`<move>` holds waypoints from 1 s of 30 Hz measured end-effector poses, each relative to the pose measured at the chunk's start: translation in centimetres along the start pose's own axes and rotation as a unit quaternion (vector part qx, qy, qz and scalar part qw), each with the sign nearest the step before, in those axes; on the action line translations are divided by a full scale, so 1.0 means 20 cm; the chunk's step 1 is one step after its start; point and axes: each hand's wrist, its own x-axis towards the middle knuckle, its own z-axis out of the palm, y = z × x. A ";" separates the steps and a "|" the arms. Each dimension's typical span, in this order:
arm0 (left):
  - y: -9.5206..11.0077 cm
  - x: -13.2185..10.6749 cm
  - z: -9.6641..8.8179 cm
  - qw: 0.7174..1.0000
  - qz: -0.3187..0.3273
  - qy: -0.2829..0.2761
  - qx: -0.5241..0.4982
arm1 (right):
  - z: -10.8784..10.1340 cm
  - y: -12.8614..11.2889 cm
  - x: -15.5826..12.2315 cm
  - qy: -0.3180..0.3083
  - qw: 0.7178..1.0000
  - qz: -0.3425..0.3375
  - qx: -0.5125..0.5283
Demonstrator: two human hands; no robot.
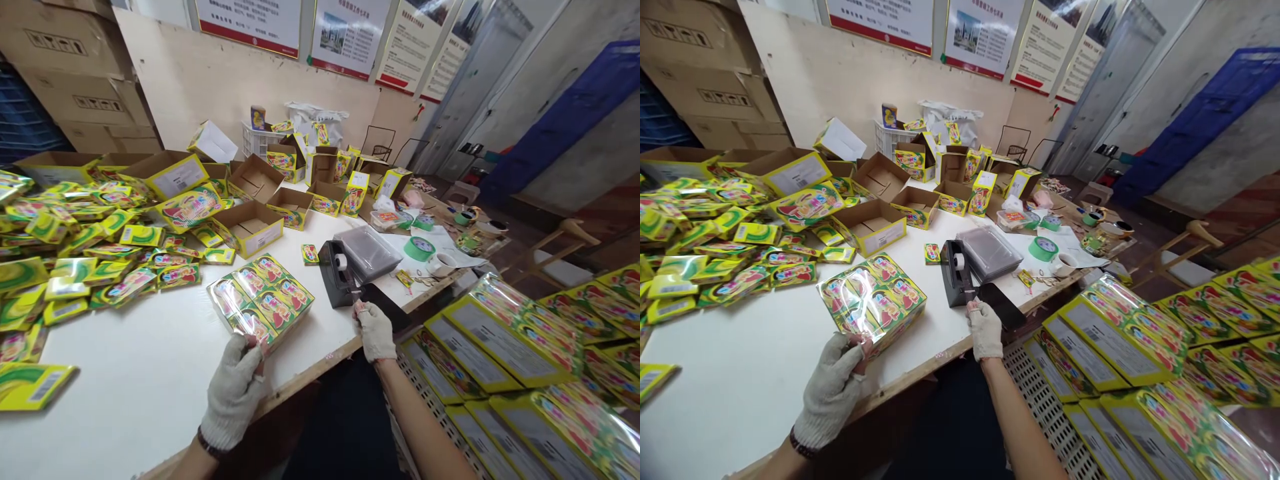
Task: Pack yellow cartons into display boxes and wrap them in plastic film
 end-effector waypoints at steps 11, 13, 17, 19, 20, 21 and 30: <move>0.02 -0.01 0.01 0.999 -0.038 0.015 -0.009 | 0.18 -0.17 -0.27 -0.203 0.968 0.117 0.095; 0.02 0.00 0.02 0.999 -0.029 0.024 -0.019 | 0.29 -0.18 -0.38 -0.285 0.939 0.138 0.137; 0.00 0.01 0.00 0.999 0.011 0.049 -0.015 | 0.50 -0.19 -0.48 -0.337 0.914 0.143 0.172; 0.00 0.02 -0.02 0.999 0.035 0.027 0.009 | 0.56 -0.18 -0.48 -0.331 0.918 0.139 0.170; 0.00 0.02 -0.03 0.999 0.043 -0.002 0.031 | 0.57 -0.17 -0.48 -0.330 0.919 0.139 0.164; 0.01 0.02 -0.04 0.997 0.046 -0.036 0.056 | 0.58 -0.16 -0.47 -0.330 0.920 0.140 0.158; 0.15 0.11 -0.02 0.974 -0.129 -0.114 0.150 | 0.55 -0.12 -0.42 -0.323 0.924 0.192 0.068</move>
